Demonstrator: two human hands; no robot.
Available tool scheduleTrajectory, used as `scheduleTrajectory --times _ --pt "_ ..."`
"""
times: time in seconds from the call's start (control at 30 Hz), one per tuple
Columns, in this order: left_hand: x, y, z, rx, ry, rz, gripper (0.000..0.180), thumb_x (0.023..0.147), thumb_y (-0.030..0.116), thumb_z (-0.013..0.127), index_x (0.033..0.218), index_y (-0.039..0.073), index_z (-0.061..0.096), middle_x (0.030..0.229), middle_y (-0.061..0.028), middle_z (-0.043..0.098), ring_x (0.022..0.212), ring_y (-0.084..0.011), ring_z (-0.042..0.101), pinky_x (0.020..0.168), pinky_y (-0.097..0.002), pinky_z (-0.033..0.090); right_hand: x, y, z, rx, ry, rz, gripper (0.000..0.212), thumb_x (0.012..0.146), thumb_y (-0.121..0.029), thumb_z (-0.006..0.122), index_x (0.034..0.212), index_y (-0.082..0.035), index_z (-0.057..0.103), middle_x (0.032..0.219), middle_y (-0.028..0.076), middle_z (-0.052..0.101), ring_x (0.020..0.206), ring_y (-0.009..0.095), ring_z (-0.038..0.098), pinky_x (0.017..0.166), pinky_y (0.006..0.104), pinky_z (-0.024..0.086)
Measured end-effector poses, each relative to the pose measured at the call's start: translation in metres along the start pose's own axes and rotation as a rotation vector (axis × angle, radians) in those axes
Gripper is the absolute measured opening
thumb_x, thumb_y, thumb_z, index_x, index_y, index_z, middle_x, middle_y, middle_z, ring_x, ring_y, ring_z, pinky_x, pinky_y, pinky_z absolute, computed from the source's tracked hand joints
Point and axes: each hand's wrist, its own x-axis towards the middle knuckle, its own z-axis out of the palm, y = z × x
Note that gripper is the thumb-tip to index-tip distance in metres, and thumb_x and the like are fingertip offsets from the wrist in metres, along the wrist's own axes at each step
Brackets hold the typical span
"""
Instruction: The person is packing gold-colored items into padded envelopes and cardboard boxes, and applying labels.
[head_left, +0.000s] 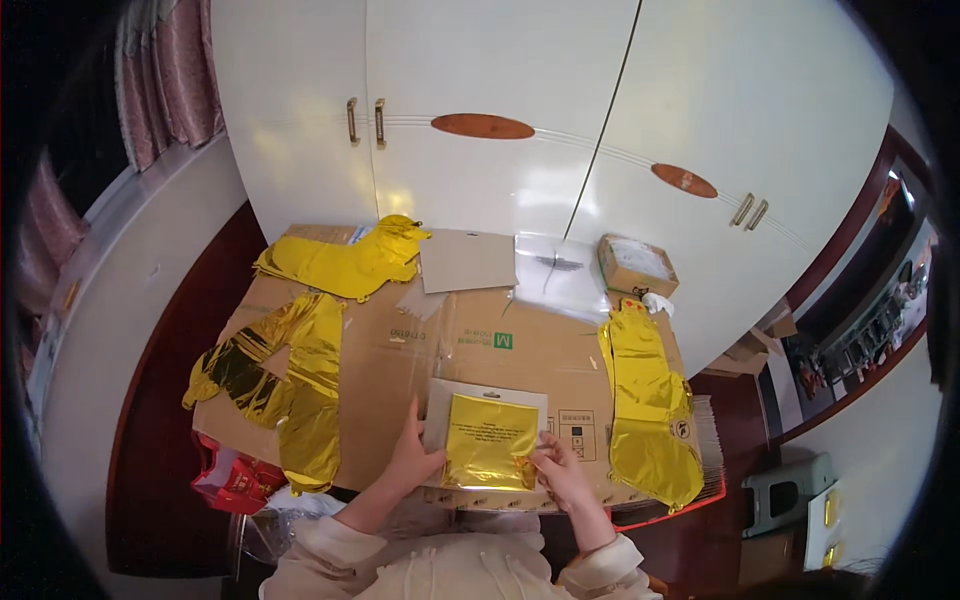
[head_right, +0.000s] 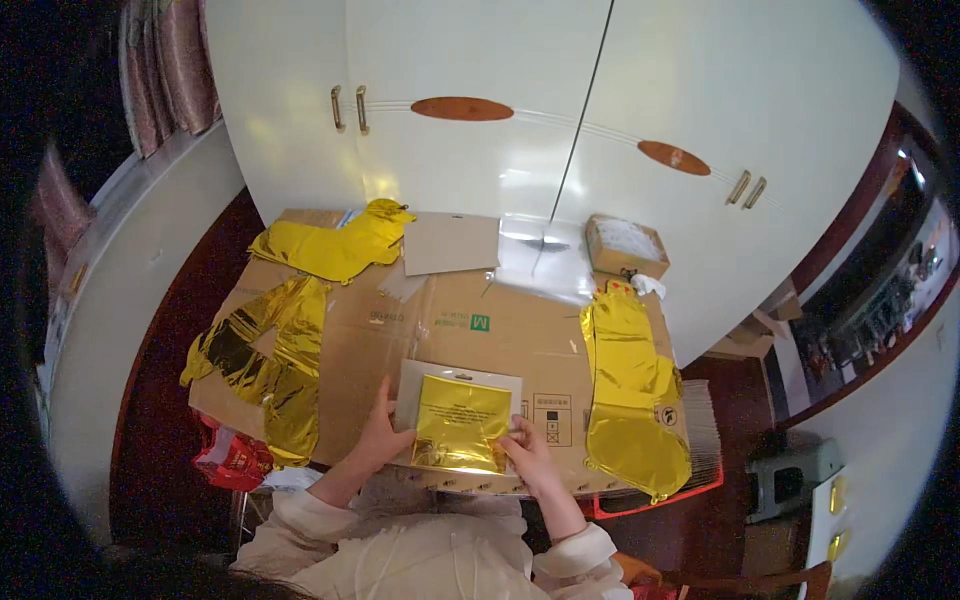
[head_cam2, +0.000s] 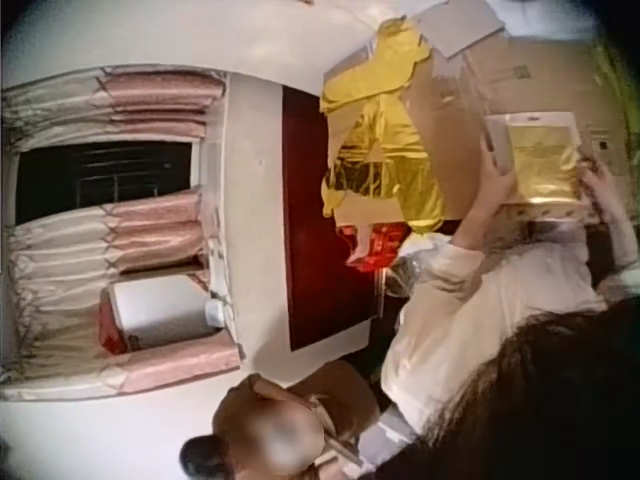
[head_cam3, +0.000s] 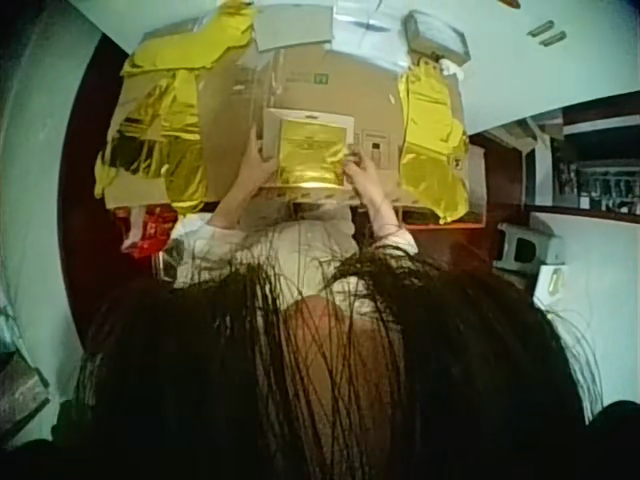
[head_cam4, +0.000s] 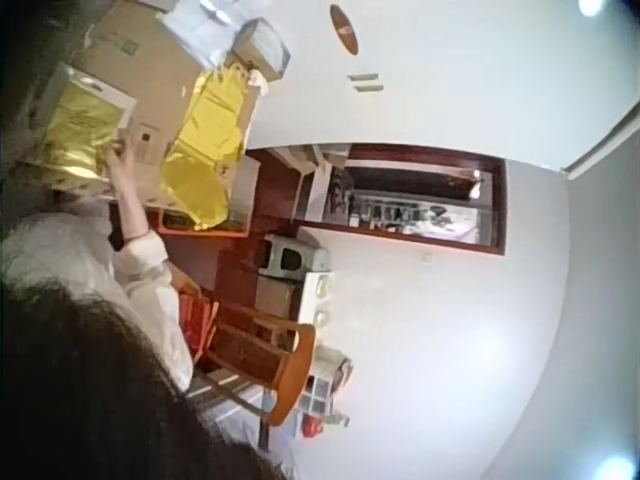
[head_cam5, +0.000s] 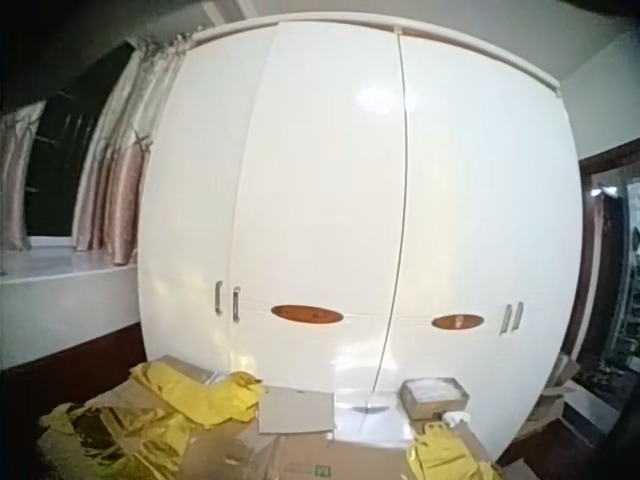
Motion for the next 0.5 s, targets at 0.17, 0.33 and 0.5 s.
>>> scheduleTrajectory --times 0.17,0.33,0.5 --pt "-0.006 0.013 -0.001 0.297 0.021 0.152 0.107 0.071 0.002 0.066 0.155 0.007 0.001 0.138 -0.0282 0.046 0.121 -0.0384 0.054 0.099 -0.0383 0.045 0.032 0.061 -0.029 -0.58 0.288 -0.603 0.062 0.081 -0.011 0.074 0.134 0.004 0.043 0.104 0.012 0.057 0.095 0.02 0.058 0.082 0.0324 0.049" --pt "-0.006 -0.003 -0.001 0.4 0.088 0.361 0.105 0.072 0.002 0.062 0.155 0.007 -0.002 0.147 -0.032 0.035 0.117 -0.039 0.057 0.091 -0.0399 0.049 0.007 0.026 -0.013 -0.407 0.173 -0.35 0.055 0.083 -0.006 0.07 0.132 0.002 0.046 0.11 0.012 0.06 0.095 0.017 0.059 0.081 0.0306 0.049" --pt "-0.008 0.008 -0.008 0.195 -0.017 0.217 0.103 0.075 0.003 0.06 0.154 0.007 -0.006 0.136 -0.0307 0.048 0.103 -0.0361 0.064 0.087 -0.0405 0.05 0.004 0.016 -0.013 -0.086 -0.043 -0.324 0.035 0.094 -0.001 0.057 0.129 -0.001 0.05 0.119 0.007 0.063 0.104 0.013 0.06 0.091 0.0291 0.047"
